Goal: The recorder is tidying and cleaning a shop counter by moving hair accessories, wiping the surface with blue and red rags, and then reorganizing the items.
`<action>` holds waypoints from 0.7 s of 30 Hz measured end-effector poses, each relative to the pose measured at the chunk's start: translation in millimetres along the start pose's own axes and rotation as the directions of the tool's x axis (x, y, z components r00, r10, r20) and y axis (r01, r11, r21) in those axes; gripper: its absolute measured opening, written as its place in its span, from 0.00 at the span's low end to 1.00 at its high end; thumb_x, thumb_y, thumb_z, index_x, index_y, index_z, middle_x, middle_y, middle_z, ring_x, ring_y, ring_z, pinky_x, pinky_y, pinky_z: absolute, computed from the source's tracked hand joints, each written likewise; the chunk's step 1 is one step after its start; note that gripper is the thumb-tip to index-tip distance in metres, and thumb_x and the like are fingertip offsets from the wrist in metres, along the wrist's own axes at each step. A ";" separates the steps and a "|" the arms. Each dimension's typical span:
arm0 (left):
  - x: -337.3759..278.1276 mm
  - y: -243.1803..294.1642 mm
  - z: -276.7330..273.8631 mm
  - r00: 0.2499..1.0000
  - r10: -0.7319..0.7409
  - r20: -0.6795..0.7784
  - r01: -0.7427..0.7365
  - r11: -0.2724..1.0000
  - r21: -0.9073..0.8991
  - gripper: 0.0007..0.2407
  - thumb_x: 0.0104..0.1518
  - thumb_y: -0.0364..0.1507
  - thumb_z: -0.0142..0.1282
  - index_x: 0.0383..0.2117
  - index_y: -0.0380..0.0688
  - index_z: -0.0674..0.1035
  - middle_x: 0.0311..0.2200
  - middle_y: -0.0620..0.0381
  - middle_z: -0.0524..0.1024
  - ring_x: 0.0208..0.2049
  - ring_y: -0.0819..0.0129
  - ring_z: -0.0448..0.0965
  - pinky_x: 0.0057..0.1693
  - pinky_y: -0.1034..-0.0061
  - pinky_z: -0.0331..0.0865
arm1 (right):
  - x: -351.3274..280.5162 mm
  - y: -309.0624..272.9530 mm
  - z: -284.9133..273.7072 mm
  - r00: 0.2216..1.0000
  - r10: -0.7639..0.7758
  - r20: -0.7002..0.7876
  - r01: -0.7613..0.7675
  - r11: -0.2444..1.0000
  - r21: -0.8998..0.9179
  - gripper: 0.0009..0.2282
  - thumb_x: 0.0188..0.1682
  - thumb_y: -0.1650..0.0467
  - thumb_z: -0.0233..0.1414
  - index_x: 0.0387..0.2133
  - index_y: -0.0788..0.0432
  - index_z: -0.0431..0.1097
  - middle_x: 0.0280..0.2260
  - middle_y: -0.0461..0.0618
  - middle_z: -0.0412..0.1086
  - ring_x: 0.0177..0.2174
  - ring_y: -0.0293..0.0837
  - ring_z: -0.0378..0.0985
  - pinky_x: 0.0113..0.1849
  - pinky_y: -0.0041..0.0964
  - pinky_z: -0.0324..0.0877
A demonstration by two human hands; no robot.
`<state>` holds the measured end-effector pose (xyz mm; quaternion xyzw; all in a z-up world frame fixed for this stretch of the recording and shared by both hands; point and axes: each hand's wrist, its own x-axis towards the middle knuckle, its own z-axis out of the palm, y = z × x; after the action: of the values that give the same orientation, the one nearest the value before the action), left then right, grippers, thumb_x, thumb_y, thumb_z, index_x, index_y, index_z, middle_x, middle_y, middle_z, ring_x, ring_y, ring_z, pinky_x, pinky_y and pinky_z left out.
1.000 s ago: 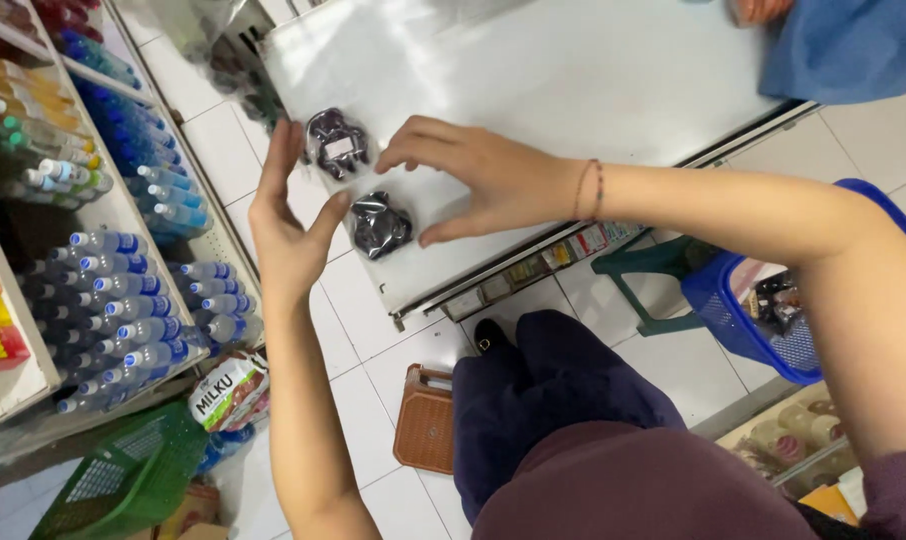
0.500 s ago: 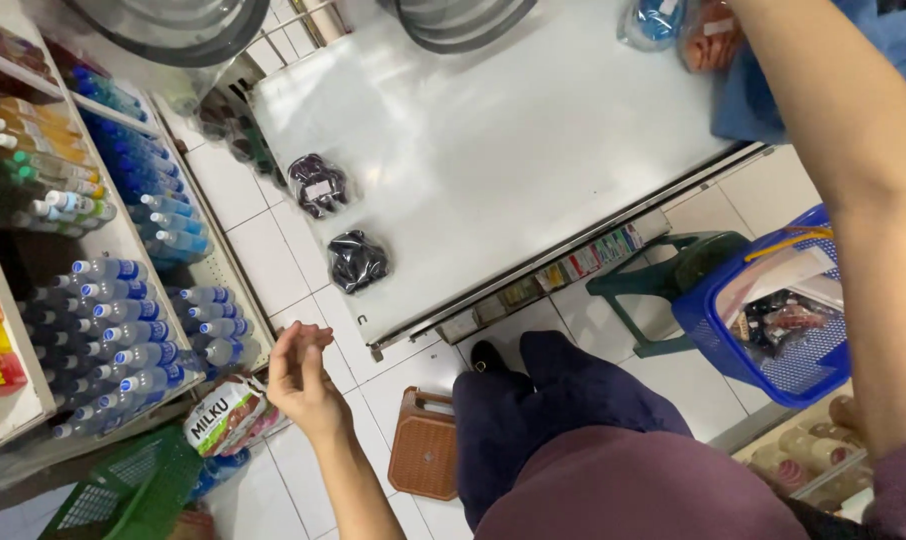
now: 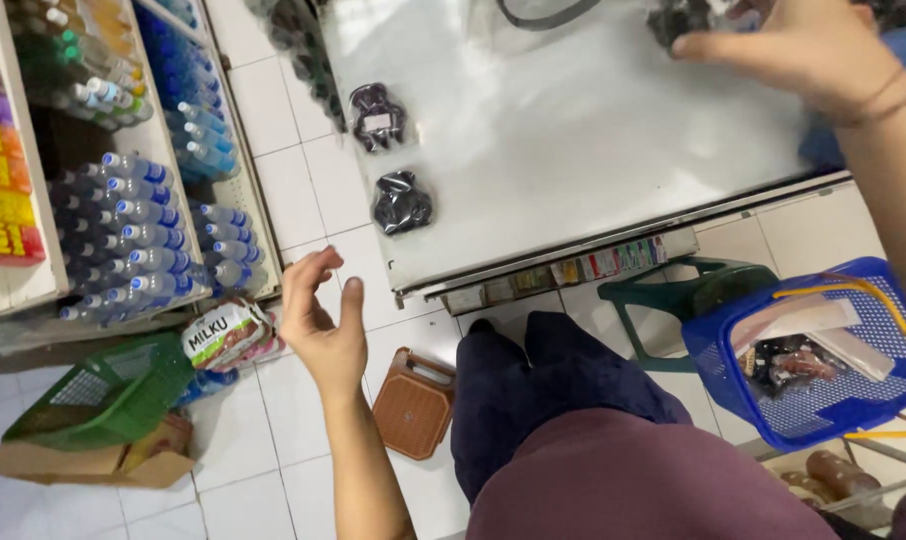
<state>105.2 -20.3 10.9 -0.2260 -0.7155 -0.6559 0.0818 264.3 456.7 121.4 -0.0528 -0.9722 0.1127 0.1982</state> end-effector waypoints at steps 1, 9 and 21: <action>2.2 8.8 3.7 0.996 0.072 0.046 -0.078 0.986 0.148 0.15 0.55 0.15 0.61 0.50 0.36 0.79 0.47 0.51 0.78 0.53 0.62 0.78 0.60 0.70 0.71 | 13.5 -43.8 -0.4 1.000 -0.026 -0.001 0.026 0.999 0.022 0.20 0.47 0.69 0.65 0.50 0.67 0.71 0.43 0.60 0.73 0.41 0.54 0.77 0.43 0.45 0.72; 42.3 44.4 24.1 0.923 0.192 0.334 -0.252 0.956 0.148 0.29 0.50 0.19 0.66 0.62 0.40 0.72 0.61 0.44 0.72 0.64 0.51 0.70 0.69 0.63 0.63 | 24.6 -169.0 43.1 0.952 -0.269 0.146 0.167 0.857 0.487 0.32 0.40 0.67 0.66 0.59 0.63 0.63 0.51 0.58 0.71 0.45 0.50 0.75 0.47 0.41 0.71; 59.7 11.8 30.0 0.925 0.137 0.355 -0.162 0.986 0.043 0.24 0.47 0.20 0.73 0.52 0.40 0.76 0.52 0.52 0.77 0.56 0.59 0.77 0.65 0.69 0.69 | 25.4 -207.2 84.2 0.921 -0.348 0.174 0.179 0.778 0.603 0.29 0.43 0.64 0.66 0.56 0.62 0.67 0.48 0.53 0.67 0.40 0.45 0.74 0.44 0.37 0.74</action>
<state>62.8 22.3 42.4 -0.3899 -0.7224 -0.5710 0.0108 195.6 243.0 105.2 0.1637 -0.9076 0.3781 0.0812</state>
